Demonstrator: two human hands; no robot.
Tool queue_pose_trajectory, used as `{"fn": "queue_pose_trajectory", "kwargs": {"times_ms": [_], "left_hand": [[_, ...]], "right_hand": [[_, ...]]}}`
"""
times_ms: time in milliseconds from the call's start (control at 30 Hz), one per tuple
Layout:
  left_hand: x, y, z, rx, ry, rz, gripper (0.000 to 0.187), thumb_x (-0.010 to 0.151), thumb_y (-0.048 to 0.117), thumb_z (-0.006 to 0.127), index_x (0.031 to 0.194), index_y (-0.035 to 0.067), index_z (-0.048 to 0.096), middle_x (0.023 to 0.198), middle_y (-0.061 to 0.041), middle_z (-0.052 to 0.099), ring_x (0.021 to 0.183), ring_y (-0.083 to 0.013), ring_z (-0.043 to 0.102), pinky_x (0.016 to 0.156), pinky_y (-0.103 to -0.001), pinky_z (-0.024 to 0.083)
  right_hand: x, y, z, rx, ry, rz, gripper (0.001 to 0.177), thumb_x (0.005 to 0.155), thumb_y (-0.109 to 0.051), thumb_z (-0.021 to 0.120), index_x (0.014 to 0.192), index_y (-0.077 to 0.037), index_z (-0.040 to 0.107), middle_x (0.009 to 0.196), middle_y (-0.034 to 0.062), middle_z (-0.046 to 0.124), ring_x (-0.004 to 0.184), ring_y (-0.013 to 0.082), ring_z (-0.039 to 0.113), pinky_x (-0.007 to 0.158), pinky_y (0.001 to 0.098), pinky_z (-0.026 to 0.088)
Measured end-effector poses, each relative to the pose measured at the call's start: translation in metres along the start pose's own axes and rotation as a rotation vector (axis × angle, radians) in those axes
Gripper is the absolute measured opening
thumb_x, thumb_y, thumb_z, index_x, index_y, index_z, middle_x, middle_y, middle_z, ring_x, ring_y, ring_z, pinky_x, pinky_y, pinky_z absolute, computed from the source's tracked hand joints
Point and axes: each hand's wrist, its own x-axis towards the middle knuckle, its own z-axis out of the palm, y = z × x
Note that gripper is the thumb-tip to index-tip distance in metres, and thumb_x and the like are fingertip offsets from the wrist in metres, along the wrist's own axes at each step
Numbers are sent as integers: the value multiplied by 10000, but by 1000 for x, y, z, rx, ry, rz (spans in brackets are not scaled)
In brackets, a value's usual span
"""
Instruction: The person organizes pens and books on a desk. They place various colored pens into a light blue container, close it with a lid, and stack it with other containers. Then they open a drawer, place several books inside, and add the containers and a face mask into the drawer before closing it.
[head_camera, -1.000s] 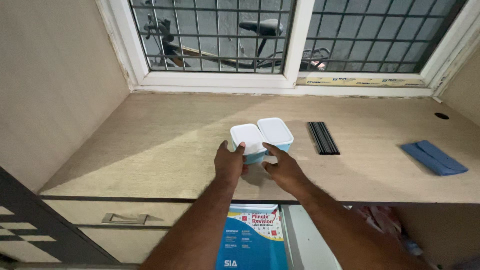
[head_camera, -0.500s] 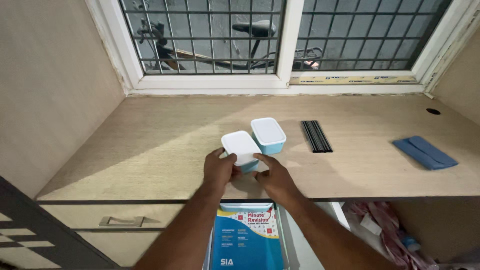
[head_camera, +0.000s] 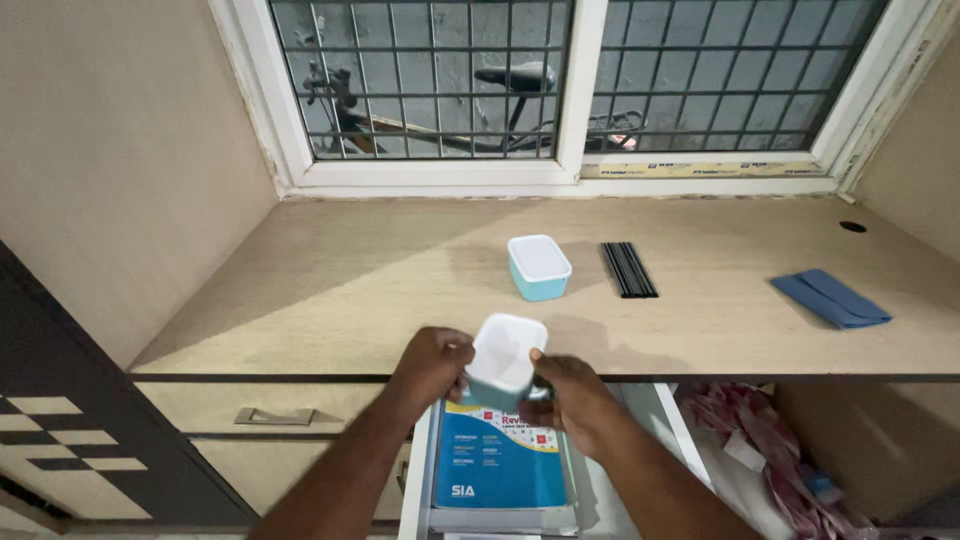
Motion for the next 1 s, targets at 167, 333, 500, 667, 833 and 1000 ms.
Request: {"fn": "queue_pose_trajectory", "kwargs": {"times_ms": [167,333,500,667,833,1000], "left_hand": [[-23,0,7,156,-143,75,312,887,115,634,1143,-42,718,708,-106,703,546,-136,647,472,-297,543],[-35,-11,26,163,-218,154,311,887,97,642,1157,-17,746,741,-104,716,549,-142,599,473,-294,491],[-42,-20,64,304,-210,215,306,943,142,647,1207,14,733,913,-132,766,724,-155,717,662,-311,580],[-41,-46,108,192,-146,44,384,986,191,634,1342,50,612,1107,-188,758,967,-240,748,867,-379,586],[-40,-87,136,461,-232,173,601,876,125,728,1416,7,491,1288,-234,652,1180,-348,654,1022,-436,517],[-49,-107,142,808,-363,252,595,848,208,761,1395,68,576,1432,-251,535,1339,-434,502,1111,-529,449]], "right_hand": [[-26,26,-29,186,-158,194,540,921,-471,704,1117,19,588,938,107,607,844,245,684,718,351,617],[-55,46,-40,124,-60,299,511,883,-524,704,1021,-47,581,884,76,586,789,232,655,675,358,614],[-55,69,-60,262,64,396,488,887,-442,745,1030,-10,570,895,129,592,827,299,667,753,416,649],[-27,84,-86,450,238,382,516,951,-279,712,1243,106,531,1115,288,643,1013,418,720,897,440,610],[5,99,-99,506,290,283,466,962,-173,649,1366,0,495,1339,244,584,1155,387,639,958,515,587],[45,112,-106,622,372,251,428,981,-106,612,1390,-56,498,1443,215,538,1256,386,587,997,570,580]]}}
